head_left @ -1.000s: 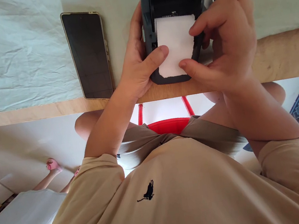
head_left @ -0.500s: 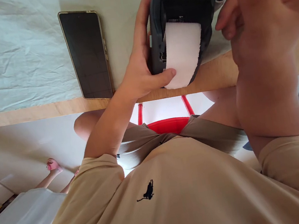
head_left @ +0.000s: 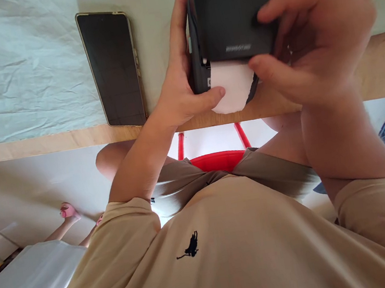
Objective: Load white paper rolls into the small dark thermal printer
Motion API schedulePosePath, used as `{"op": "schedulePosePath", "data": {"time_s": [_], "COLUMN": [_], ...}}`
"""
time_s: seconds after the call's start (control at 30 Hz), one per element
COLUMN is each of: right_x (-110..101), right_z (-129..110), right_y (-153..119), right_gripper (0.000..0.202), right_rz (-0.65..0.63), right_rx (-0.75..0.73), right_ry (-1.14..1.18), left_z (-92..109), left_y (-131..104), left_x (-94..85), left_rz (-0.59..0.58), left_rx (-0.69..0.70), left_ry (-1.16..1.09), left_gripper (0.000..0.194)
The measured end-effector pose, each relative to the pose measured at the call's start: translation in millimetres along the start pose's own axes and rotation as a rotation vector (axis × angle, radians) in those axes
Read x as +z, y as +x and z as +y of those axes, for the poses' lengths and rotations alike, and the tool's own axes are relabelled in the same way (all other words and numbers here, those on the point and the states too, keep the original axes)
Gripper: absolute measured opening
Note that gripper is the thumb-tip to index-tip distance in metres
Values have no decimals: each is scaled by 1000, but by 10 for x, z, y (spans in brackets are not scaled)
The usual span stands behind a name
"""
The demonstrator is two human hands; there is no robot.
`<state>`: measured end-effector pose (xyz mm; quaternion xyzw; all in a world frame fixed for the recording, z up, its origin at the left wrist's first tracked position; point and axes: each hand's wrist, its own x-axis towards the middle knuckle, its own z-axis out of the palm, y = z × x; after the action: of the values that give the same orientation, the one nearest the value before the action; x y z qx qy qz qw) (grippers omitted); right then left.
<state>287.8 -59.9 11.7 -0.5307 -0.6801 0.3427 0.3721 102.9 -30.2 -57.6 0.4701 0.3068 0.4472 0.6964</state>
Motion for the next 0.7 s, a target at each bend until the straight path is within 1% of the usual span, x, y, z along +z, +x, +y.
{"op": "schedulePosePath", "data": {"time_s": [0.03,0.07,0.1,0.17,0.2,0.27,0.33,0.37,0.43,0.47,0.5,0.63,0.7], "right_x": [20,43,69,115,133,160,177,183,189,190,189,185,182], "right_z": [25,38,38,2,-26,-78,-112,-119,-118,-110,-98,-20,19], "right_y": [-23,-43,-59,-78,-82,-82,-77,-75,-69,-65,-61,-37,-24], "right_gripper": [42,41,41,44,45,45,41,40,37,37,37,38,38], "right_rz": [26,59,90,132,147,155,142,125,69,40,16,-2,-3], "right_rx": [-94,-147,-149,-57,-28,-33,-72,-84,-86,-86,-88,-141,-171], "right_ry": [-72,-123,-145,-132,-129,-124,-83,-56,-8,9,17,-16,-37], "left_z": [69,145,218,326,349,328,244,197,122,102,94,143,182], "left_y": [-17,-38,-61,-94,-98,-77,-36,-17,0,-3,-11,-59,-72], "left_x": [46,92,134,188,193,161,94,60,12,0,-4,9,11], "left_rz": [50,80,81,51,31,2,-23,-41,-93,-106,-104,-140,-148], "left_rx": [-62,-124,-161,-182,-182,-182,-166,-143,-54,-55,-61,-28,-73], "left_ry": [17,29,27,12,6,4,-8,-29,-110,-119,-120,-144,-107], "left_gripper": [88,79,72,65,63,60,58,57,56,52,48,52,50]}}
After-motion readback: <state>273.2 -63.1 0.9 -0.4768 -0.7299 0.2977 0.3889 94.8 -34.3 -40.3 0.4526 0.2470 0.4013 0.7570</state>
